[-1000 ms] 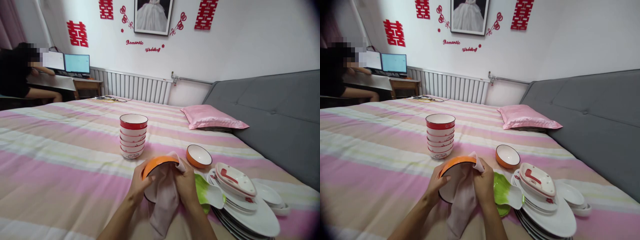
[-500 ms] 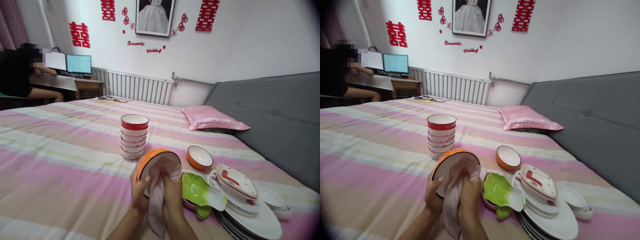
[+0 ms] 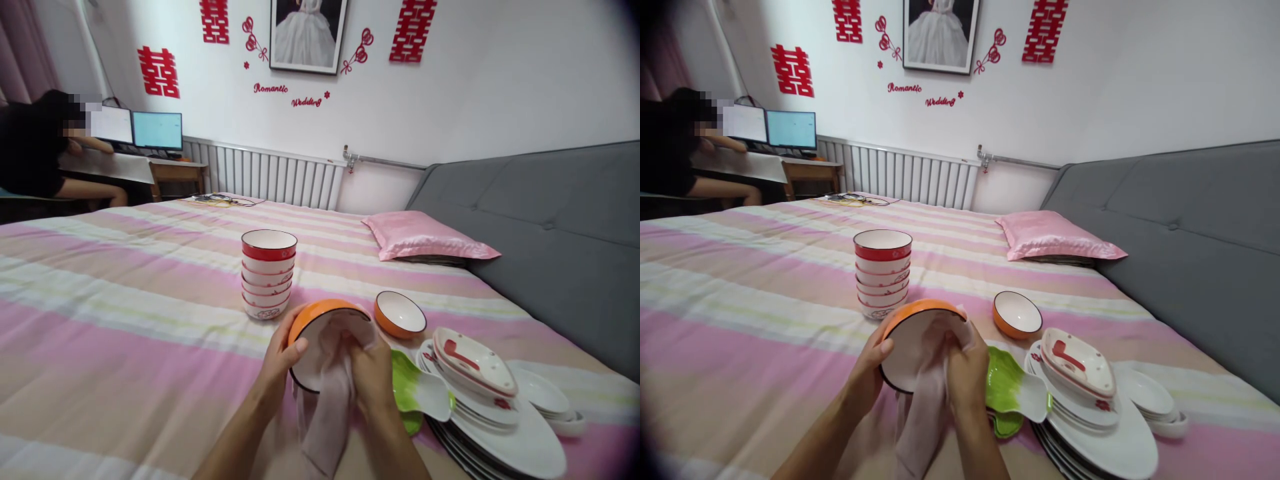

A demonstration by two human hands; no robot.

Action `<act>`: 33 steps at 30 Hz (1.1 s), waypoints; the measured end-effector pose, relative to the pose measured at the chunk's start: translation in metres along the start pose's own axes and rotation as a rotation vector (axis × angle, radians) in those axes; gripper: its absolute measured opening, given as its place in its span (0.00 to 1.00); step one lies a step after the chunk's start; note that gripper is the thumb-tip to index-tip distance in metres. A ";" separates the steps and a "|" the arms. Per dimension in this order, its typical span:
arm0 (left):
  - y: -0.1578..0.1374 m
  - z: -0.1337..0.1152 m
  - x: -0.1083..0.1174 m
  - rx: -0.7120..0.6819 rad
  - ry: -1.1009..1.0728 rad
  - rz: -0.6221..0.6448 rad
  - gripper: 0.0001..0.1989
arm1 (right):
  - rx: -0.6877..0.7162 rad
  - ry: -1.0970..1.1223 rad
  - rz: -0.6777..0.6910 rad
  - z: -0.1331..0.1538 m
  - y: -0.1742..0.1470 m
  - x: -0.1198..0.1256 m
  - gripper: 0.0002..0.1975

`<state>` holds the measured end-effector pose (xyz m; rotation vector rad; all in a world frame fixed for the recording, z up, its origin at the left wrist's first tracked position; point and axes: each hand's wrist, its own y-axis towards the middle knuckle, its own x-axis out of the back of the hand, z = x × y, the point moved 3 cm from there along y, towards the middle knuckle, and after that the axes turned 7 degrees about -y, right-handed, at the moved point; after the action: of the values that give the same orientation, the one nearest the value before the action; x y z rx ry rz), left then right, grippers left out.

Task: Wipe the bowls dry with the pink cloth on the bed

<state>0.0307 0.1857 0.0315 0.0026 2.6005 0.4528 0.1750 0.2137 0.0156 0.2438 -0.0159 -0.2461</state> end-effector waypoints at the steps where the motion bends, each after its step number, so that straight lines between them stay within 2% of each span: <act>1: 0.001 -0.004 0.002 0.058 0.017 0.044 0.31 | 0.062 -0.057 0.031 0.004 0.002 0.003 0.13; 3: 0.003 -0.011 0.005 0.140 0.048 0.125 0.30 | 0.148 -0.154 0.105 0.009 0.002 0.005 0.14; 6: 0.003 -0.017 0.008 0.223 0.095 0.207 0.26 | 0.197 -0.250 0.165 0.014 -0.001 0.004 0.19; 8: 0.003 -0.016 0.010 0.237 0.103 0.175 0.25 | 0.199 -0.276 0.170 0.014 -0.003 0.003 0.20; 11: 0.004 -0.009 0.014 0.187 0.087 0.082 0.26 | 0.205 -0.269 0.143 0.014 -0.004 0.002 0.19; 14: 0.003 -0.001 0.014 0.147 0.039 0.060 0.26 | 0.198 -0.248 0.095 0.013 -0.004 0.001 0.16; 18: -0.001 0.007 0.012 0.117 -0.065 0.011 0.25 | 0.109 -0.214 0.032 0.006 -0.004 -0.003 0.13; 26: -0.010 0.017 0.009 -0.075 -0.178 -0.262 0.22 | -0.210 -0.047 -0.053 -0.016 -0.019 -0.024 0.15; 30: -0.014 0.025 0.011 -0.174 -0.190 -0.288 0.23 | -0.336 0.104 -0.007 -0.017 -0.032 -0.036 0.17; 33: -0.017 0.026 0.008 -0.203 -0.184 -0.289 0.25 | -0.365 0.178 0.019 -0.014 -0.034 -0.037 0.19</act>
<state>0.0372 0.1789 0.0007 -0.3764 2.3160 0.5768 0.1312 0.1942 -0.0060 -0.0986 0.2020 -0.2035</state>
